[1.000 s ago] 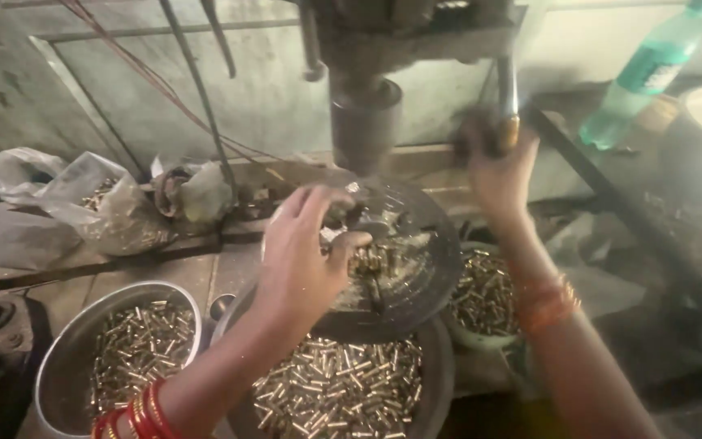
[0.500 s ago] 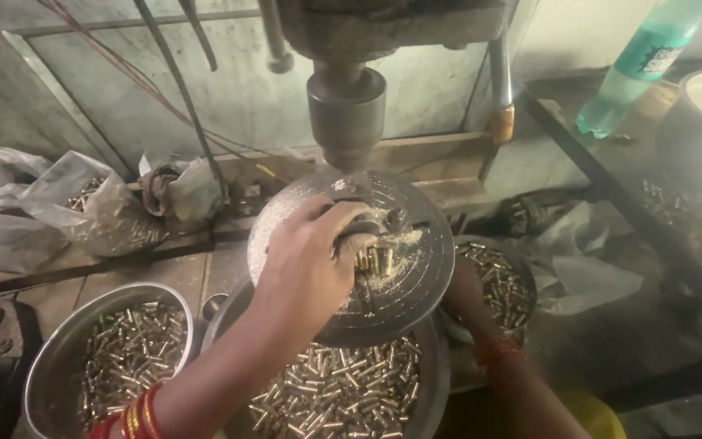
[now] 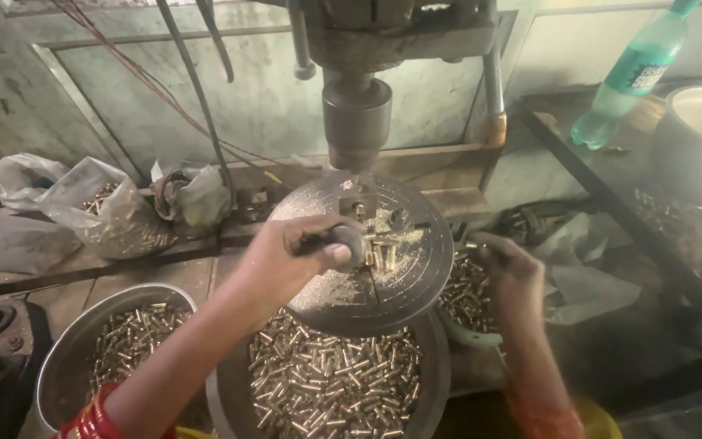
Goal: Using a drill press to process or machine small metal cylindrical components.
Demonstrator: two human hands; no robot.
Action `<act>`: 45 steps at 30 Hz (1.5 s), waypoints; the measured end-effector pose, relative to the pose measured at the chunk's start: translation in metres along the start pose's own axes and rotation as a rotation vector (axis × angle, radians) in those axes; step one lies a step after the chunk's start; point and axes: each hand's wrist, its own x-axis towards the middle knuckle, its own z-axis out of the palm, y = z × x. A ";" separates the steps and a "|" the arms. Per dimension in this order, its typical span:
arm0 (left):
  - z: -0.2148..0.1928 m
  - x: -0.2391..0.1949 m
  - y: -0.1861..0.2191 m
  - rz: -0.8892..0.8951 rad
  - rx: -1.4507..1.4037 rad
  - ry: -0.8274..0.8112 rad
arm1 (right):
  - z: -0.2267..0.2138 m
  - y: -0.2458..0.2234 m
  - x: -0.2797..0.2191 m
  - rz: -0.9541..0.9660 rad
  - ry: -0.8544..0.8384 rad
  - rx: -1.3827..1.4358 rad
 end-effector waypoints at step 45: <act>0.011 0.003 -0.009 0.577 0.453 0.302 | 0.045 -0.133 -0.084 -0.555 -0.066 -0.079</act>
